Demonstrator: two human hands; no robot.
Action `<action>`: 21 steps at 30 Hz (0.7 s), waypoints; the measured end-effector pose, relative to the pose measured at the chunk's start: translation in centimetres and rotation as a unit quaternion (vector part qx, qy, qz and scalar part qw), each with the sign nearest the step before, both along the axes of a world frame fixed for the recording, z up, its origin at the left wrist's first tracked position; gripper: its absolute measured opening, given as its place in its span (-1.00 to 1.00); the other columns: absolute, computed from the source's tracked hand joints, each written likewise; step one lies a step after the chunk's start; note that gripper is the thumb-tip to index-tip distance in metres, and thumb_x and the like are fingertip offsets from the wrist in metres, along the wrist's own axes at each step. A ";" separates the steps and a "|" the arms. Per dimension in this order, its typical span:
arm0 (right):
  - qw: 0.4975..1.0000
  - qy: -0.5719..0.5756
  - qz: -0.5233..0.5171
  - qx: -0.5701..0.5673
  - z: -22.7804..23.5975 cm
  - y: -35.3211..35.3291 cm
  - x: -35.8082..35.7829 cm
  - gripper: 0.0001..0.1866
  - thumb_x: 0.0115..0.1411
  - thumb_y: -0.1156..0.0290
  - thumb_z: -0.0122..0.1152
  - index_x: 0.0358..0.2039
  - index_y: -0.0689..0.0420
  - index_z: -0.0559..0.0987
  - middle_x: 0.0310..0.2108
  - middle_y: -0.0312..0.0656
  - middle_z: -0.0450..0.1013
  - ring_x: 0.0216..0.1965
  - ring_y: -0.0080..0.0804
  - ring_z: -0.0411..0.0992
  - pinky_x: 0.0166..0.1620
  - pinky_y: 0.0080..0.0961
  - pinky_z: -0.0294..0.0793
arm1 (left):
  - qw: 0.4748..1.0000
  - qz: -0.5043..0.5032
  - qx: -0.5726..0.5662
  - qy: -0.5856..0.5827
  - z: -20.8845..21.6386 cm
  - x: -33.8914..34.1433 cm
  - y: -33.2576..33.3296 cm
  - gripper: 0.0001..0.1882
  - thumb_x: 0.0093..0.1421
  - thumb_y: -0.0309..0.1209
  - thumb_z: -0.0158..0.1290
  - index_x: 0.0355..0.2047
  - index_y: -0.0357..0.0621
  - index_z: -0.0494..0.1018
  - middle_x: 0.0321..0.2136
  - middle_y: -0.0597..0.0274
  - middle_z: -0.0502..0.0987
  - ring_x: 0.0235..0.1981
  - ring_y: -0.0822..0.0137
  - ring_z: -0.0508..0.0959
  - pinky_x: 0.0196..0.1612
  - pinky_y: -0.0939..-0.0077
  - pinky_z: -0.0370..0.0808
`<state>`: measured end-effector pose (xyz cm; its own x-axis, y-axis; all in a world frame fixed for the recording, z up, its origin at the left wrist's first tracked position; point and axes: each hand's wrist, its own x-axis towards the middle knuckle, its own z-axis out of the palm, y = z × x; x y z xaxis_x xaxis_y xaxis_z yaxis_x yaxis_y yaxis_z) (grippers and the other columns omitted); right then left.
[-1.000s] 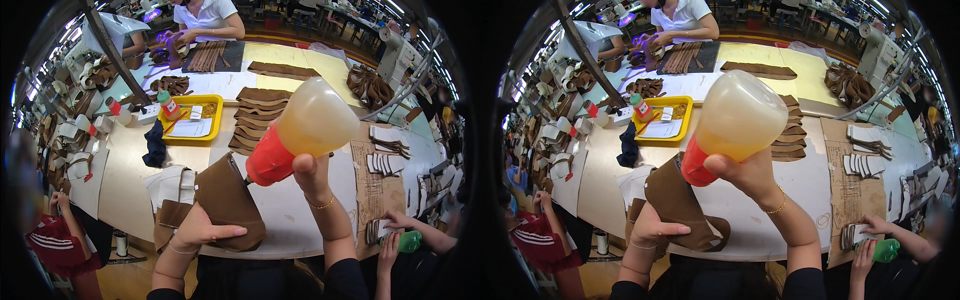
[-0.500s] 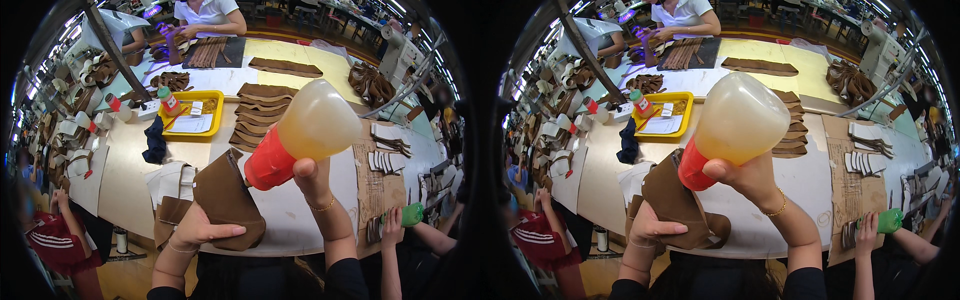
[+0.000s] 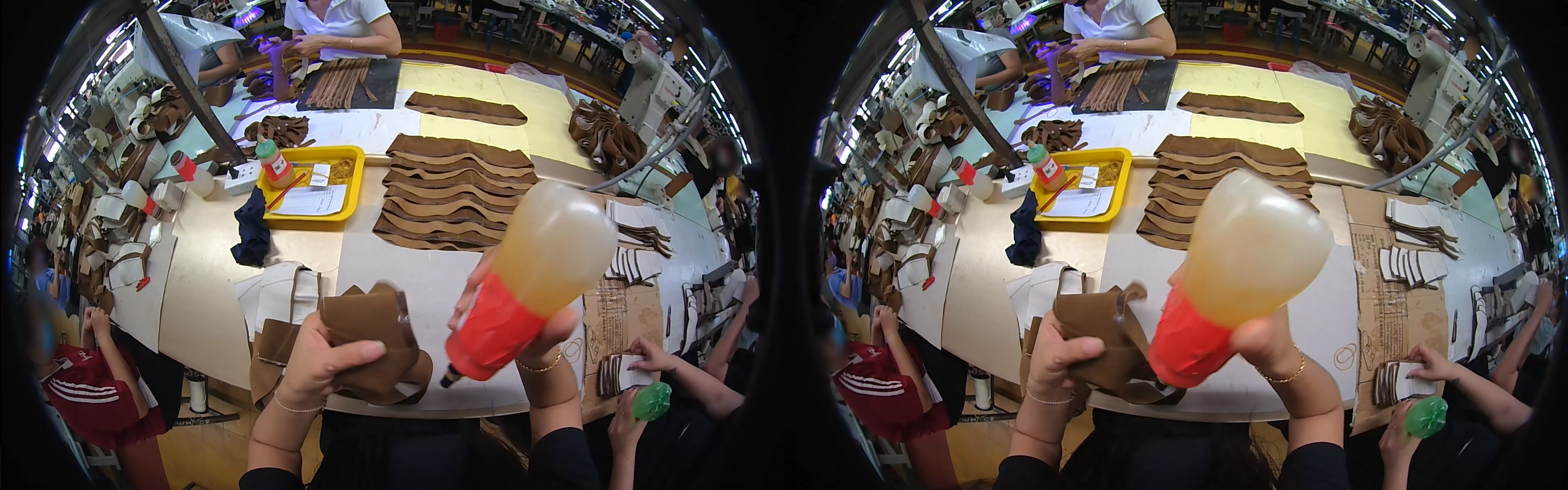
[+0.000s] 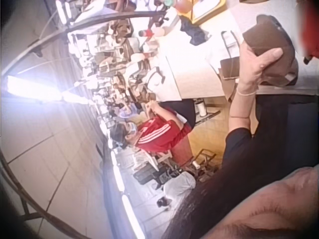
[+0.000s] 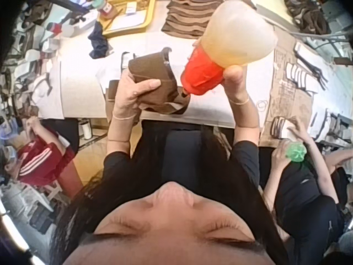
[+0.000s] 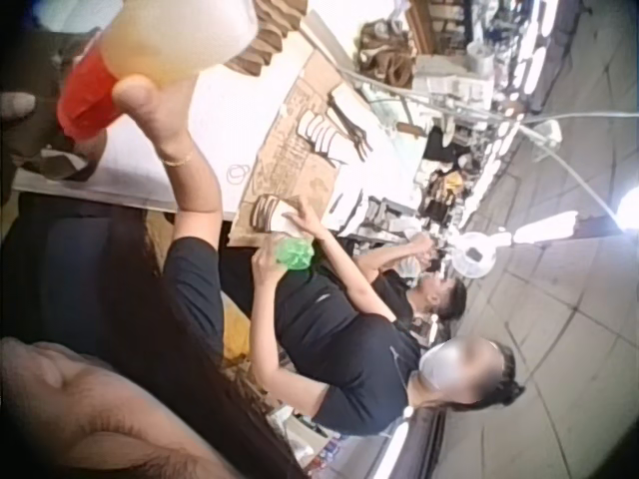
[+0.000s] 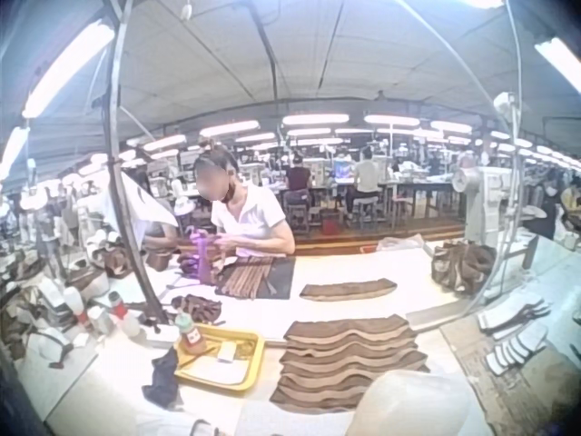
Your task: The person applies glue from a squeeze bottle to the edges of brown fabric pieces and presses them together. The person repeats this process on multiple fabric pieces, stacking the finished items on the table.
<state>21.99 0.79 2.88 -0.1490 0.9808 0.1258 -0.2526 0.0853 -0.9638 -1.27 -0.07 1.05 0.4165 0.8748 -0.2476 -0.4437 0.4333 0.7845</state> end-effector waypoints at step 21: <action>0.965 -0.092 -0.135 0.206 1.1 5.4 -1.8 0.06 -0.23 -0.43 0.15 -0.04 0.33 0.24 -0.18 -0.04 0.33 -0.26 -0.22 0.46 -0.26 -0.29 0.57 | 0.994 -0.067 0.083 0.011 0.0 0.2 -1.0 -0.17 -0.26 -0.55 0.28 0.08 -0.32 0.18 -0.06 0.13 0.39 -0.03 0.31 0.41 0.06 0.39 0.33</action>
